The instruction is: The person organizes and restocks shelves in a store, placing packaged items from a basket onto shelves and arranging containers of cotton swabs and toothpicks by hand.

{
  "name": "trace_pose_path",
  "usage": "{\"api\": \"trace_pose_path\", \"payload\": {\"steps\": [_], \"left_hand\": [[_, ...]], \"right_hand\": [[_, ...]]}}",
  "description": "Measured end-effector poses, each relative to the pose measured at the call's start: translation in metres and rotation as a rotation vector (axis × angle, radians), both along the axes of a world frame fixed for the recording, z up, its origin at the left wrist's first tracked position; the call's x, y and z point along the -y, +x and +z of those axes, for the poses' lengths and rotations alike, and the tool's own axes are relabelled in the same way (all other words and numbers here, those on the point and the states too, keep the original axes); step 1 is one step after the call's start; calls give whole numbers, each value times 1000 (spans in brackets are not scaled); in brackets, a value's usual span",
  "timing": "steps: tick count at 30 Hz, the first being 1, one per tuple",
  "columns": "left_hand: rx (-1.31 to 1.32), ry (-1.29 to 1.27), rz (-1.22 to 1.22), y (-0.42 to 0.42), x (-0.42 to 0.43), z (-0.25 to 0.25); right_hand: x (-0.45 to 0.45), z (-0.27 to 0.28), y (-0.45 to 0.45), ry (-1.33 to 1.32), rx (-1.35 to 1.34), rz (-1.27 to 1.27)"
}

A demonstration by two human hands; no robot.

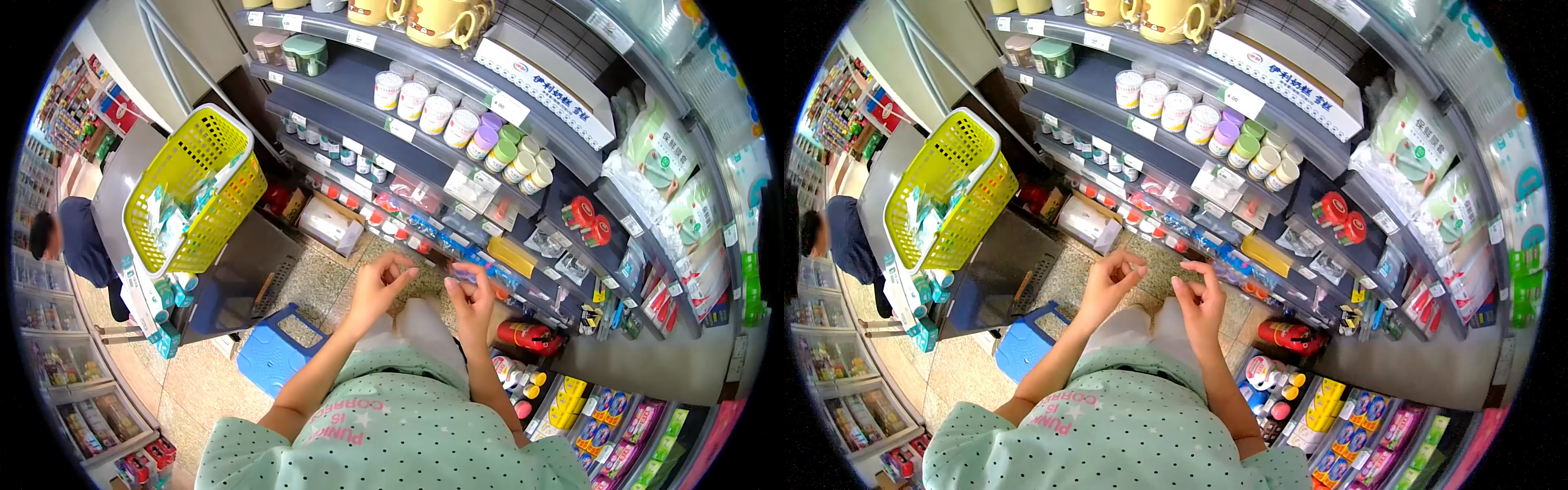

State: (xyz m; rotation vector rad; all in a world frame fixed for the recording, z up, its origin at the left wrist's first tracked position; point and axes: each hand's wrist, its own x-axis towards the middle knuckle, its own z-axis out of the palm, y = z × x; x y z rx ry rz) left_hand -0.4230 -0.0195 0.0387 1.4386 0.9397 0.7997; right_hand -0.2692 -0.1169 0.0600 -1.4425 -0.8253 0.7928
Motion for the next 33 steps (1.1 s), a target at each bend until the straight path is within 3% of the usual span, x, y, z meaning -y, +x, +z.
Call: {"api": "trace_pose_path", "payload": {"steps": [16, 33], "left_hand": [[-83, -52, 192, -41, -57, -2], [-70, 64, 255, -23, -173, 32]], "right_hand": [[-122, 7, -26, 56, 27, 340], [-256, 27, -19, 132, -18, 425]]}}
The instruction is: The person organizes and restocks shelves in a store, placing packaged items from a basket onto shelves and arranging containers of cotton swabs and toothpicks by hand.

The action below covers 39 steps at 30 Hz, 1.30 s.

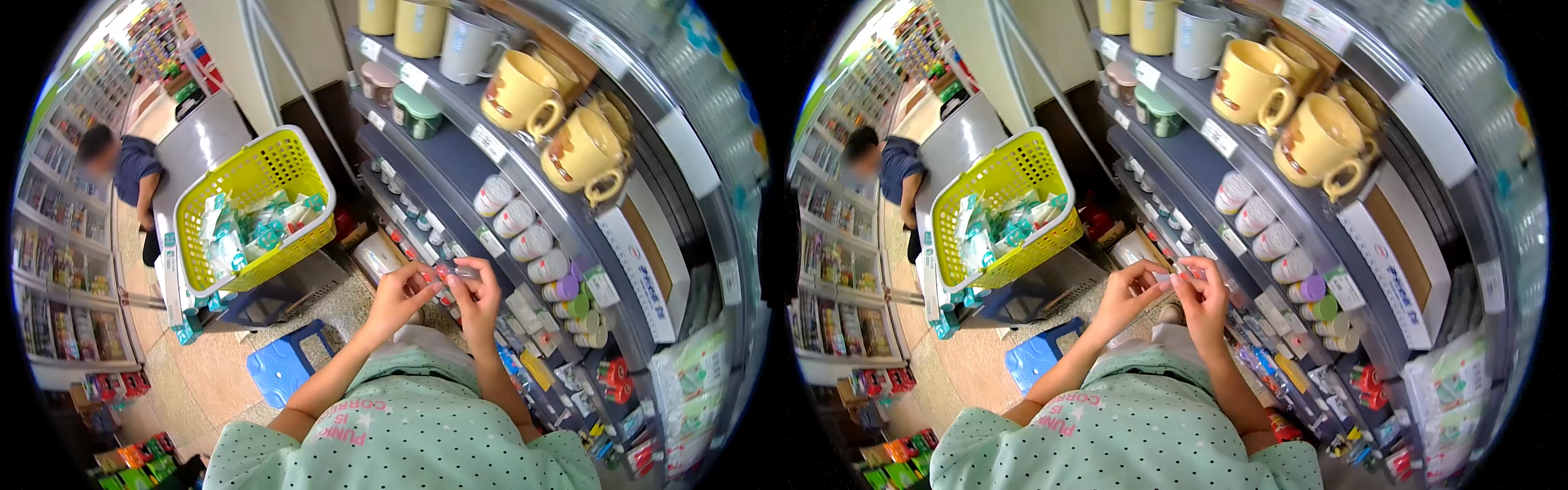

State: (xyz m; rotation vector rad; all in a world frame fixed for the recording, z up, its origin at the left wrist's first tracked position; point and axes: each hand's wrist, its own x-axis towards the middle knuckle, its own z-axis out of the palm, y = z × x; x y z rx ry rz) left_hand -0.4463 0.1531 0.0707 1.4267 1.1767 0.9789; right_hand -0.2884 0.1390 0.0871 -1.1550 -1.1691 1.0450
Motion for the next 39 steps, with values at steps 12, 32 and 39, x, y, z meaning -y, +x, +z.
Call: {"api": "trace_pose_path", "payload": {"steps": [12, 32, 39], "left_hand": [[28, 29, 217, -34, -24, 6], [-80, 52, 148, -149, -116, 45], [87, 83, -122, -96, -154, 28]], "right_hand": [[-48, -4, -21, -68, 27, 180], [-108, 9, -134, -73, 9, 112], [-110, 16, -132, 17, -8, -145]]}}
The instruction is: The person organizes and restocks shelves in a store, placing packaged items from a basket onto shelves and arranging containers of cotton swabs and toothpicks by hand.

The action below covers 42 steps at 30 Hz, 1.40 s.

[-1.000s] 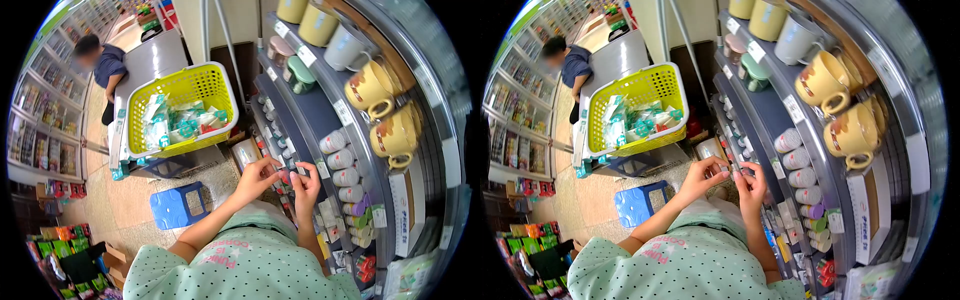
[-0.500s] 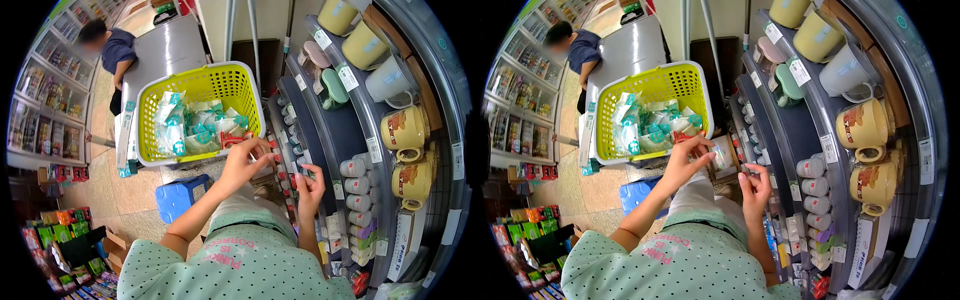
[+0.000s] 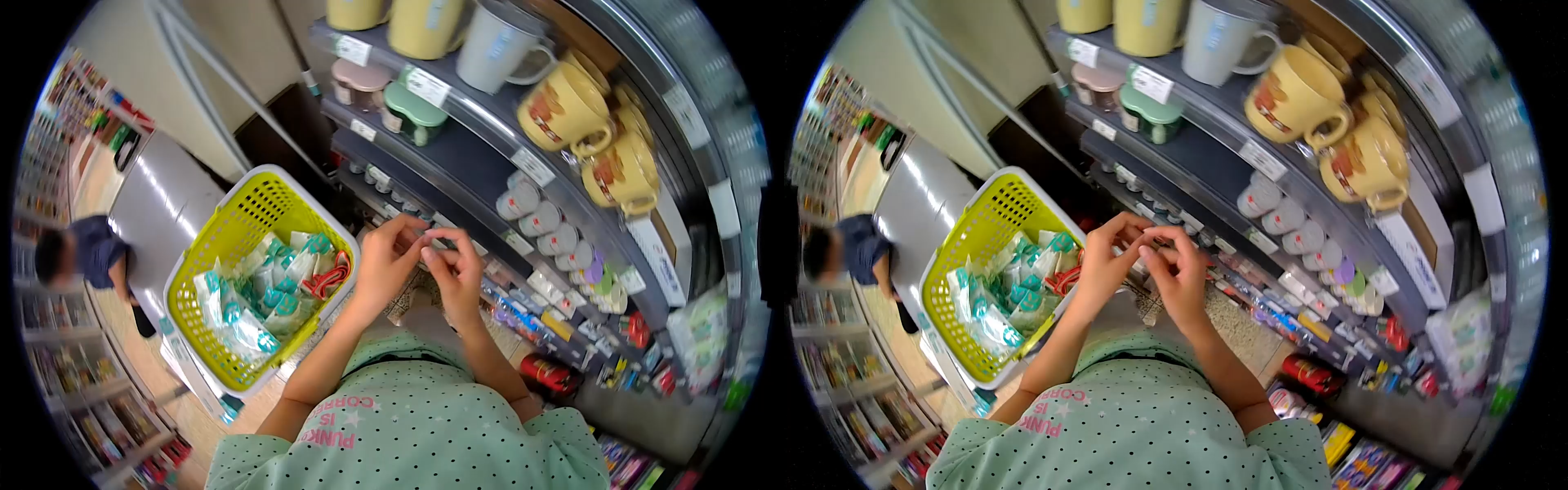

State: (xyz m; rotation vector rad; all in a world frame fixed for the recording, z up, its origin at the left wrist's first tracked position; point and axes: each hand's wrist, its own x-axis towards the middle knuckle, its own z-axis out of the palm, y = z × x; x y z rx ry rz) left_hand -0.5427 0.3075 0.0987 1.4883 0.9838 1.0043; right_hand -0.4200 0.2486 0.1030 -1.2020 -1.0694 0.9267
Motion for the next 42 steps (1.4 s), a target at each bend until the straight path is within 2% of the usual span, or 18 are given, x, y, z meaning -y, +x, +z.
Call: {"api": "trace_pose_path", "payload": {"steps": [3, 4, 7, 11, 14, 20, 25, 33, 37, 42], "left_hand": [[30, 85, -129, 34, -9, 0], [-41, 95, -178, 42, -9, 6], [54, 109, -262, 71, -5, -6], [31, 98, -368, 95, 7, -21], [32, 28, -337, 114, 16, -37], [75, 95, -238, 144, 28, -51], [66, 122, -192, 144, 29, -53], [-133, 399, -23, 143, 8, -84], [-158, 425, -17, 144, 3, -90], [-172, 615, -1, 152, -13, -97]], "right_hand": [[10, -2, 16, -36, -13, -188], [15, -6, 21, -45, -10, -256], [34, -1, 28, -18, -21, -376], [61, -8, 26, -13, -17, -532], [77, -12, 18, -66, -27, -670], [97, -18, 12, -27, 33, -857], [107, -20, 22, -9, 70, -884], [111, -46, 53, 61, 145, -836], [118, -70, 67, 66, 162, -808], [117, -90, 75, 74, 196, -786]]}}
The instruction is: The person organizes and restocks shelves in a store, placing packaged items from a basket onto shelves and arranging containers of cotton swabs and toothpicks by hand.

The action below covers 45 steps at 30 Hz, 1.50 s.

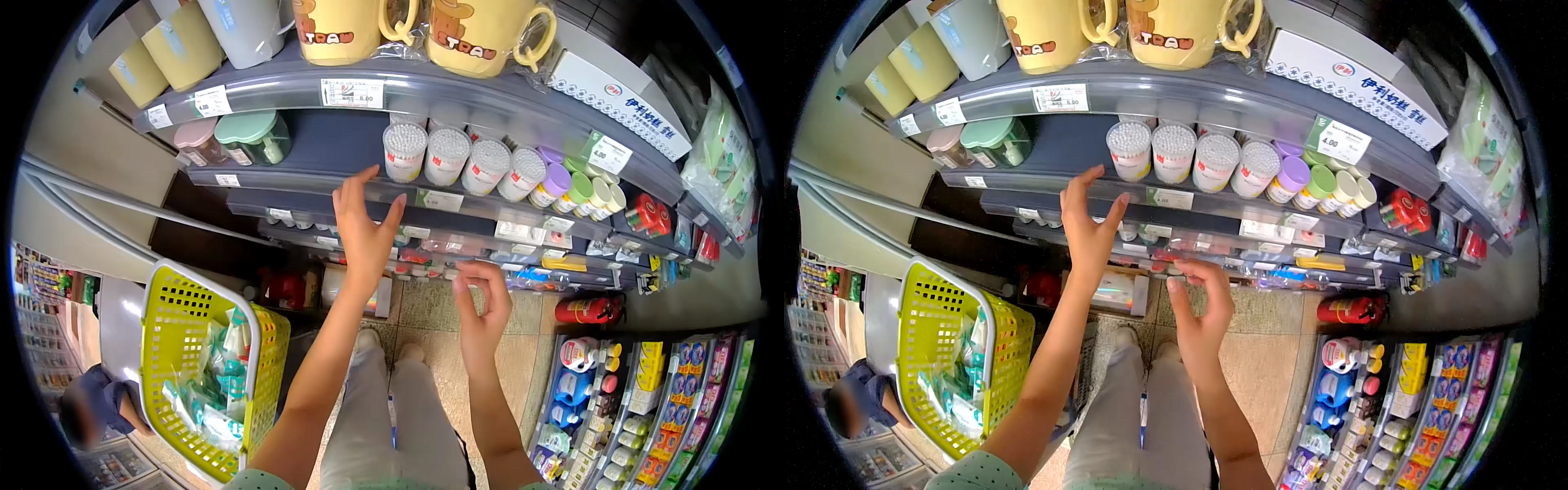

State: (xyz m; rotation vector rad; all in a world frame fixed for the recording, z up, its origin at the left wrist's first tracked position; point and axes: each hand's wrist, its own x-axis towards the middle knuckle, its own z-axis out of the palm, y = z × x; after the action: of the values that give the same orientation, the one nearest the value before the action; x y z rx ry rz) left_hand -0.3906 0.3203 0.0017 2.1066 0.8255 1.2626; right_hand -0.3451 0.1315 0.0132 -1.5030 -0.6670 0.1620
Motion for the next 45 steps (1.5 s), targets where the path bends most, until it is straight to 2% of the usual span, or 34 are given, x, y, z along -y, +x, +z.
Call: {"api": "trace_pose_path", "payload": {"steps": [5, 10, 16, 22, 26, 29, 32, 35, 39, 45], "left_hand": [[5, 28, -4, 16, -11, -3], [46, 72, -14, 32, -26, -14], [-26, 88, -3, 38, -34, -11], [-26, 122, -1, 41, -38, -11], [170, 16, -96, 46, -61, 1], [137, -41, -137, 62, -108, 12], [191, -311, -375, 84, -147, 21], [85, -189, -474, 100, -148, 39], [-92, 212, -595, 147, -196, 30], [-230, 327, -540, 171, -193, 32]], "right_hand": [[-16, -4, 13, -30, 111, -6], [-44, -7, 35, -8, 264, -120], [-72, -3, 60, -25, 438, -223], [-88, 16, 73, -94, 414, -199], [-88, 21, 70, -77, 428, -154], [-85, 16, 65, -53, 423, -125], [-81, 14, 60, -43, 393, -121], [-76, 12, 55, -19, 352, -105], [-70, 8, 51, 2, 331, -78], [-62, 4, 44, -9, 253, -66]]}}
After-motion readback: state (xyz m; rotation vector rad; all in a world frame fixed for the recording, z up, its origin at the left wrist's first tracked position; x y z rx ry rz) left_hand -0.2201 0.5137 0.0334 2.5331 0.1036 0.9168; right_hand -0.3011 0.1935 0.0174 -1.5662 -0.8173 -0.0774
